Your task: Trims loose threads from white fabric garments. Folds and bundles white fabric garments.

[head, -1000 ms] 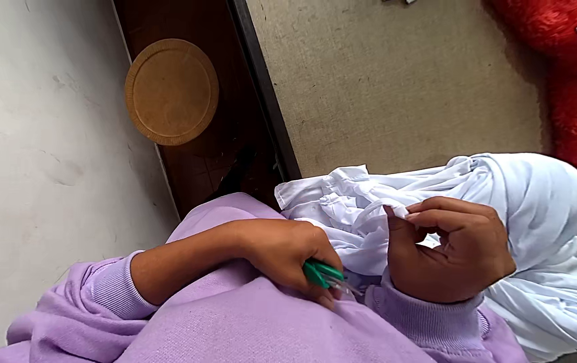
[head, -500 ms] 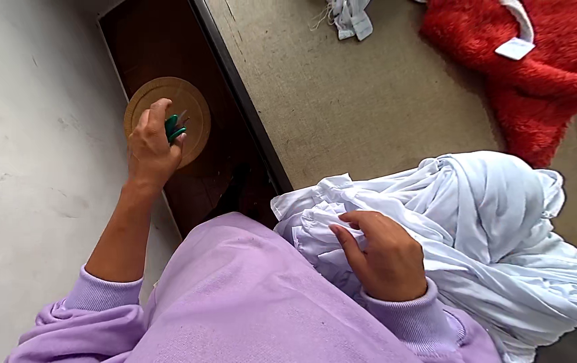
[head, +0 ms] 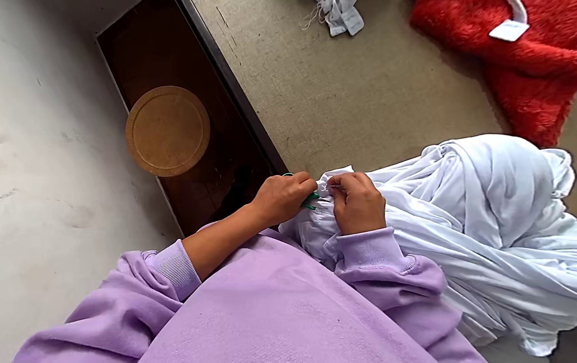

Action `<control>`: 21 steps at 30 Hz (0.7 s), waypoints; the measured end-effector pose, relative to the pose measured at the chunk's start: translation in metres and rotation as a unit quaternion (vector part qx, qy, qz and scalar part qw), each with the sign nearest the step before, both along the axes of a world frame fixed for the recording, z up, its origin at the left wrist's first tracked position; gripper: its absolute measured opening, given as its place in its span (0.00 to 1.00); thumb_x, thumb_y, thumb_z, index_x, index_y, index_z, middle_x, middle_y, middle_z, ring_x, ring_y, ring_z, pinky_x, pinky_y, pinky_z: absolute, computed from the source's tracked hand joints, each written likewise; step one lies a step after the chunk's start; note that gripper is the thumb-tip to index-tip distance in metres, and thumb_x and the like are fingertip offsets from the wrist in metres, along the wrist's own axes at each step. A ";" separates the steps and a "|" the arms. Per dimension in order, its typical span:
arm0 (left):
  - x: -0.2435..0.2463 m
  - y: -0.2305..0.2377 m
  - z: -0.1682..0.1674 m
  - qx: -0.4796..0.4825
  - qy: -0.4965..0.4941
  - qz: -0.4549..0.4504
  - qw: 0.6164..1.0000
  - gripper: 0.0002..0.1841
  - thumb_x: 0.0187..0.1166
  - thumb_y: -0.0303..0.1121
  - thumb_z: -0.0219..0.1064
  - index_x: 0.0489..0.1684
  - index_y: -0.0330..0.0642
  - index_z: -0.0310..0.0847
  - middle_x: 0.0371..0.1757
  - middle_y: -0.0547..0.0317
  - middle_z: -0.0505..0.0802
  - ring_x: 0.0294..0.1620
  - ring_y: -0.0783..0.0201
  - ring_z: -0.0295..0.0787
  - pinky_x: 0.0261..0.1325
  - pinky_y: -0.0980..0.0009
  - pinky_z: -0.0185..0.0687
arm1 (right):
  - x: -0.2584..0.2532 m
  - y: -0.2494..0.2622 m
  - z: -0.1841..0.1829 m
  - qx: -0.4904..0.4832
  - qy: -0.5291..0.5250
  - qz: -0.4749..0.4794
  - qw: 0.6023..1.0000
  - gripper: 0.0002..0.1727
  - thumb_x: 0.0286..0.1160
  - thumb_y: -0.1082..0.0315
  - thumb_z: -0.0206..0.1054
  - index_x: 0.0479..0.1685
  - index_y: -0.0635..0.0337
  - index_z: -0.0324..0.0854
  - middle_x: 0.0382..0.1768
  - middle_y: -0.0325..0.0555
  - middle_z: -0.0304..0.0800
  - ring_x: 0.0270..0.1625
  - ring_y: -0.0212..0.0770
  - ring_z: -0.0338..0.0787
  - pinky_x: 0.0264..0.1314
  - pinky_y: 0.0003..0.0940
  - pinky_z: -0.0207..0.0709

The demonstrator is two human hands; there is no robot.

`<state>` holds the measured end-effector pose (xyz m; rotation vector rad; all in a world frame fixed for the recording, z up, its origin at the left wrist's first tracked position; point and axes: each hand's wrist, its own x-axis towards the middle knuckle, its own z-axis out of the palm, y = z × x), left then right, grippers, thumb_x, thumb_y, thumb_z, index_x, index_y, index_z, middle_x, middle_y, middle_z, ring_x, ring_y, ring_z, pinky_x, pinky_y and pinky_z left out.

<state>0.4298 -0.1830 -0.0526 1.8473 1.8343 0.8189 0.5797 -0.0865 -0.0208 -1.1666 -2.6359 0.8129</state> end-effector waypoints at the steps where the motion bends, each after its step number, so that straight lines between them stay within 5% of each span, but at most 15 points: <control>1: 0.001 0.001 -0.005 0.024 0.012 0.006 1.000 0.04 0.68 0.24 0.75 0.35 0.35 0.89 0.35 0.47 0.91 0.34 0.48 0.92 0.31 0.52 0.85 | 0.000 0.000 -0.004 0.015 0.007 0.006 1.000 0.06 0.77 0.77 0.67 0.43 0.70 0.89 0.51 0.67 0.89 0.51 0.66 0.91 0.47 0.64 0.82; 3: -0.004 0.001 -0.008 0.050 0.023 0.030 0.998 0.02 0.65 0.20 0.73 0.29 0.35 0.87 0.32 0.47 0.91 0.33 0.49 0.92 0.31 0.53 0.83 | -0.001 -0.002 -0.013 0.050 0.022 0.011 0.998 0.06 0.77 0.76 0.67 0.40 0.68 0.89 0.50 0.65 0.89 0.50 0.64 0.92 0.45 0.61 0.83; 5: -0.019 -0.005 -0.004 0.030 0.026 0.075 0.996 0.03 0.66 0.20 0.73 0.33 0.33 0.89 0.36 0.45 0.92 0.36 0.47 0.93 0.35 0.50 0.86 | -0.001 -0.004 -0.017 0.066 0.025 0.008 0.997 0.07 0.78 0.77 0.64 0.39 0.70 0.88 0.49 0.66 0.90 0.51 0.65 0.92 0.46 0.61 0.84; 9: -0.076 -0.028 0.012 -0.053 0.080 0.257 0.962 0.09 0.76 0.26 0.70 0.49 0.31 0.89 0.49 0.38 0.93 0.48 0.40 0.94 0.49 0.43 0.87 | 0.002 -0.002 -0.010 0.018 0.022 -0.012 1.000 0.09 0.83 0.76 0.60 0.45 0.73 0.85 0.44 0.68 0.91 0.47 0.67 0.93 0.46 0.65 0.81; 12: -0.103 -0.039 0.025 -0.128 0.090 0.353 0.922 0.24 0.80 0.31 0.70 0.73 0.31 0.73 0.64 0.31 0.86 0.61 0.32 0.86 0.58 0.36 0.79 | 0.003 0.002 -0.006 -0.029 0.011 -0.037 0.999 0.10 0.86 0.73 0.57 0.49 0.72 0.81 0.41 0.66 0.91 0.43 0.66 0.93 0.46 0.65 0.81; 17: -0.081 -0.031 0.039 -0.082 0.050 0.255 0.962 0.19 0.81 0.37 0.70 0.61 0.31 0.83 0.53 0.38 0.90 0.54 0.40 0.90 0.56 0.43 0.84 | 0.006 0.001 -0.005 -0.044 0.066 -0.029 0.996 0.12 0.88 0.72 0.55 0.50 0.74 0.79 0.44 0.67 0.90 0.46 0.61 0.93 0.49 0.60 0.82; 21: -0.043 -0.016 0.049 -0.020 0.056 0.103 0.993 0.20 0.76 0.39 0.75 0.62 0.36 0.88 0.44 0.45 0.93 0.45 0.47 0.93 0.48 0.49 0.88 | 0.011 0.002 -0.008 -0.101 0.102 -0.049 0.989 0.12 0.90 0.69 0.54 0.51 0.72 0.77 0.46 0.58 0.90 0.49 0.46 0.93 0.56 0.46 0.83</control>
